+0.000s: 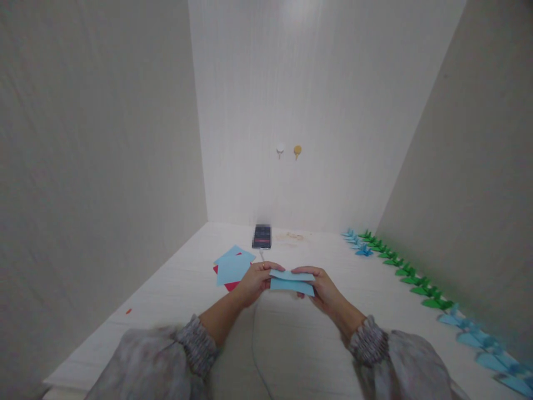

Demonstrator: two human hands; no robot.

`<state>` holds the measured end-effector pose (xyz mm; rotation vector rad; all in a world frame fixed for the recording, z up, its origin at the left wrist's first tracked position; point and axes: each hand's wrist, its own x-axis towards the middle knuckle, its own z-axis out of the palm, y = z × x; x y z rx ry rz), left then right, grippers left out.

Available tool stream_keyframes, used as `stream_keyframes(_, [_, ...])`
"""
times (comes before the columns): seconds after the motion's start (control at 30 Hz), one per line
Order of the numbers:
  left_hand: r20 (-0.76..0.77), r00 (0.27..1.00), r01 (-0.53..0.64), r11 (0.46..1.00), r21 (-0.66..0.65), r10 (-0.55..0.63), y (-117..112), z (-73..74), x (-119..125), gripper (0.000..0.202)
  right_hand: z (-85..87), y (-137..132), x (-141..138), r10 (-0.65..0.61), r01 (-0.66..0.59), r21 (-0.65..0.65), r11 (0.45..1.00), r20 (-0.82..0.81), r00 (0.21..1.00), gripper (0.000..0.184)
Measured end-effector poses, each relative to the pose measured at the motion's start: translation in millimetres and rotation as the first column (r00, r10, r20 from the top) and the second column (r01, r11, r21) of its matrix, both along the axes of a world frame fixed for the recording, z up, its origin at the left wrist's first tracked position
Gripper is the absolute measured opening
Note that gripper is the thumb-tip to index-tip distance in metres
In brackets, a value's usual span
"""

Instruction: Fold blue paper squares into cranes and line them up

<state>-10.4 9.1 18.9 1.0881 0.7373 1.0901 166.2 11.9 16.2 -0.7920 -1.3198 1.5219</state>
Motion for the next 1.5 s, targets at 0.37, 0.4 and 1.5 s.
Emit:
stream_keyframes(0.37, [-0.12, 0.993, 0.005, 1.0, -0.022, -0.007, -1, -0.9, 1, 0.049, 2.7, 2, 5, -0.03, -0.015, 0.274, 0.962, 0.157, 0.987, 0.014])
stream_keyframes(0.4, [-0.149, 0.988, -0.031, 1.0, 0.005, 0.031, 0, -2.3, 1, 0.049, 5.3, 1, 6, 0.0, -0.049, 0.286, 0.957, 0.17, 0.985, 0.015])
stream_keyframes(1.5, [-0.115, 0.949, -0.25, 0.923, 0.293, 0.293, -7, 6.0, 14, 0.055, 13.4, -9, -6, -0.134, 0.09, 0.182, 0.979, 0.243, 0.961, 0.032])
